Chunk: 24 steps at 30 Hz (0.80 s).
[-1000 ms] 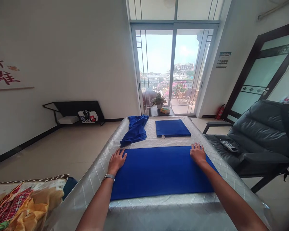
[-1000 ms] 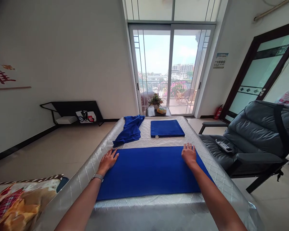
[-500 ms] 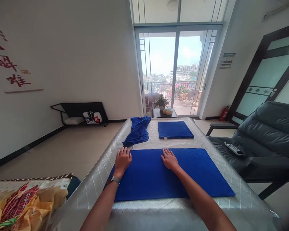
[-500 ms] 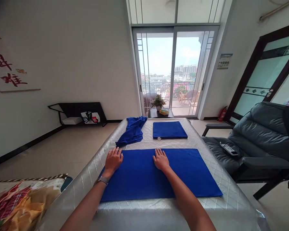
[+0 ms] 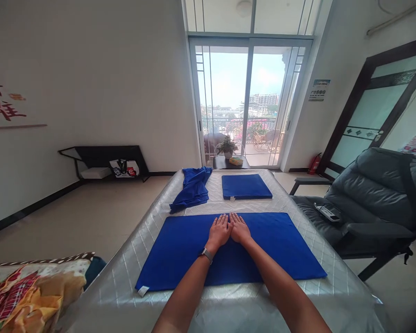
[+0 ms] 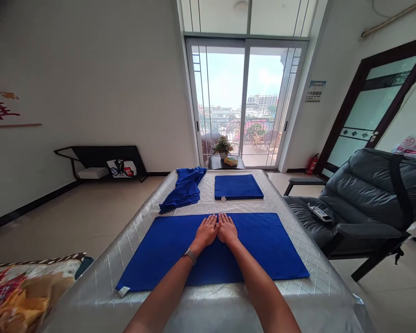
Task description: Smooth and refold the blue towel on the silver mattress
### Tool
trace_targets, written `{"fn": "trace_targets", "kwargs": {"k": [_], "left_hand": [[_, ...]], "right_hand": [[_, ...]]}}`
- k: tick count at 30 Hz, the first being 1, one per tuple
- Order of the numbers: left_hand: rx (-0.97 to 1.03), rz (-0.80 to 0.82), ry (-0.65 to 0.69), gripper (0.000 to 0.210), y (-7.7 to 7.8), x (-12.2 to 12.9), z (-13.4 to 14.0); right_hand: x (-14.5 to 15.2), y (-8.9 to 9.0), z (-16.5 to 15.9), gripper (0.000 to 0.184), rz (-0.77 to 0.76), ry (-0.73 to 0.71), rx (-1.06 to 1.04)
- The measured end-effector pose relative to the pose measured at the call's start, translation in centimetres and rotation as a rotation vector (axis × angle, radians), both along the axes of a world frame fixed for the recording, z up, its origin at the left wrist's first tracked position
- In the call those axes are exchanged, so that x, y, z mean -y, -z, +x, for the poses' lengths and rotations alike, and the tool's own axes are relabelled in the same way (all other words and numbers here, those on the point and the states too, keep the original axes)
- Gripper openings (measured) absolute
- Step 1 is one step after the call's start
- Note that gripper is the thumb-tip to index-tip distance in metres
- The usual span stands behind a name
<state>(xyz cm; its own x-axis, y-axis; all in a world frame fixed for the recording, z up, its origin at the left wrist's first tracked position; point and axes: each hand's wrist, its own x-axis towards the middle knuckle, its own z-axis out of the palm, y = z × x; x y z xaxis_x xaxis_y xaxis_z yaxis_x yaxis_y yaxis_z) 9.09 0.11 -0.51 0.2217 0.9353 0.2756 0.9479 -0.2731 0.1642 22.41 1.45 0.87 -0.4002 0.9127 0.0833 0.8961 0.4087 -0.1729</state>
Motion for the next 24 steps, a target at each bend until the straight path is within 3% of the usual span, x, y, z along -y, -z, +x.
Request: {"fn": "trace_targets", "kwargs": {"k": [8,12,19,24], "left_hand": [[-0.035,-0.070,-0.084,0.067,0.1,0.3,-4.6],[-0.052,-0.091,-0.194,0.071,0.2,0.6,-9.2],[-0.077,-0.144,-0.416,0.071,0.3,1.7,-19.3],[-0.064,-0.161,-0.489,0.068,-0.1,2.3,-23.1]], "right_hand": [[-0.1,-0.8,-0.5,0.064,-0.084,0.055,-0.025],[-0.2,-1.0,1.1,0.067,-0.118,0.082,0.002],[-1.6,-0.4,9.4,0.066,-0.108,0.263,0.083],[-2.8,0.3,17.3,0.067,-0.096,0.439,0.127]]}}
